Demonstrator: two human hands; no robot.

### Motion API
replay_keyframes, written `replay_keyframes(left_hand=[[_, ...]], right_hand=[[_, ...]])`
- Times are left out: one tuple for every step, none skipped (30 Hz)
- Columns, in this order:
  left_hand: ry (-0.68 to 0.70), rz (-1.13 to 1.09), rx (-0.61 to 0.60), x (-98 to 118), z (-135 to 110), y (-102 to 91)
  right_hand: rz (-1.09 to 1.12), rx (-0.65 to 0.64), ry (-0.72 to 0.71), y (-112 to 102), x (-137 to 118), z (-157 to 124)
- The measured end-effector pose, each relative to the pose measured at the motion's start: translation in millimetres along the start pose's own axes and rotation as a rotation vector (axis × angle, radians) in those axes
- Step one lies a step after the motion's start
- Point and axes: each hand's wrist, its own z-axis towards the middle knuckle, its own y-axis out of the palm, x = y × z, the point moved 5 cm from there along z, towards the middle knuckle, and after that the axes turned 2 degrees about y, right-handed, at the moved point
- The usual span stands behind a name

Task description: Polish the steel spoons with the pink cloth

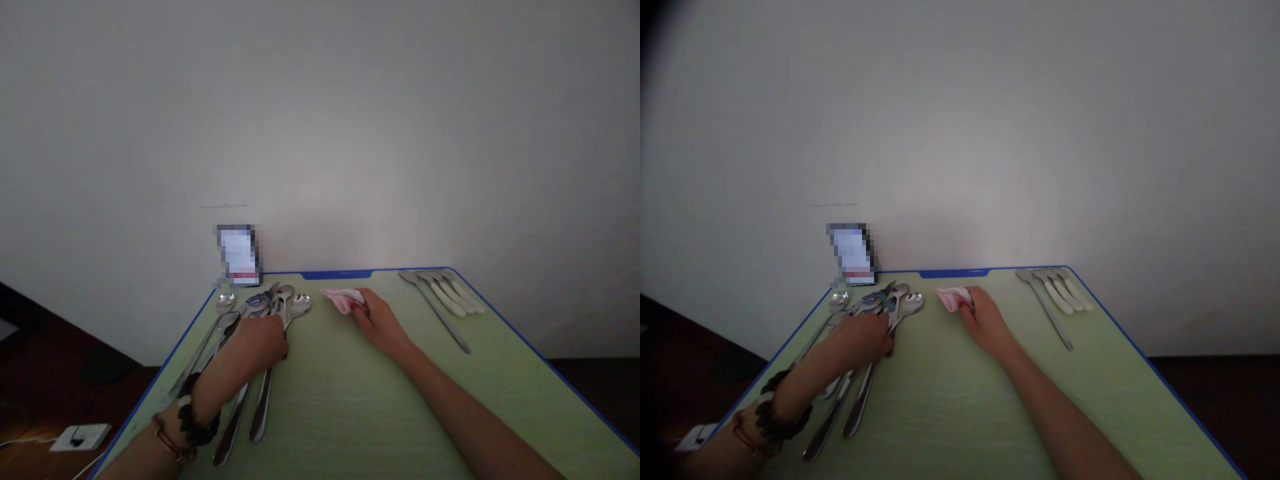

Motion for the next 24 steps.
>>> replay_keyframes(left_hand=[[0.021,0.007,0.001,2,-2,-0.8],[0.048,0.016,0.003,5,-3,-1.6],[0.078,0.025,0.006,8,-5,-2.2],[0.104,0.028,0.011,11,-6,-2.7],[0.127,0.029,0.016,14,-8,-2.9],[0.145,0.030,0.021,17,-8,-2.8],[0.159,0.029,0.026,20,-8,-2.5],[0.172,0.029,0.031,22,-8,-1.9],[0.183,0.028,0.036,25,-8,-1.3],[0.191,0.026,0.042,27,-7,-0.5],[0.198,0.024,0.049,28,-7,0.2],[0.202,0.021,0.059,30,-6,0.9],[0.205,0.019,0.068,31,-6,1.6],[0.204,0.018,0.078,32,-7,2.4],[0.202,0.018,0.087,33,-7,3.3],[0.198,0.020,0.096,33,-7,4.2],[0.193,0.024,0.104,33,-7,5.3],[0.189,0.028,0.113,34,-7,6.5],[0.187,0.032,0.119,34,-7,7.9],[0.187,0.036,0.124,34,-7,9.4],[0.189,0.040,0.129,35,-7,10.9],[0.192,0.043,0.132,35,-7,12.3],[0.195,0.046,0.137,35,-6,13.3],[0.198,0.048,0.142,36,-6,13.6]], right_hand=[[0.004,0.006,0.029,-1,1,0],[0.008,0.009,0.055,-2,2,1],[0.012,0.014,0.080,-3,3,1],[0.020,0.024,0.105,-5,4,1],[0.032,0.042,0.128,-6,5,1],[0.050,0.067,0.150,-8,7,0],[0.071,0.097,0.172,-11,9,0],[0.094,0.126,0.193,-13,11,0],[0.119,0.148,0.213,-14,13,0],[0.142,0.164,0.229,-15,15,0],[0.168,0.174,0.239,-16,16,0],[0.192,0.185,0.246,-17,17,0],[0.212,0.196,0.251,-17,18,-1],[0.232,0.205,0.256,-18,19,-1],[0.248,0.212,0.262,-18,19,-1],[0.263,0.216,0.268,-18,19,-1],[0.275,0.213,0.269,-19,19,-1],[0.285,0.201,0.260,-19,18,-1],[0.293,0.182,0.245,-18,16,-1],[0.301,0.161,0.225,-18,13,-1],[0.308,0.138,0.206,-18,10,-1],[0.318,0.118,0.191,-18,8,-1],[0.331,0.103,0.184,-18,6,-1],[0.348,0.095,0.184,-18,6,-2]])
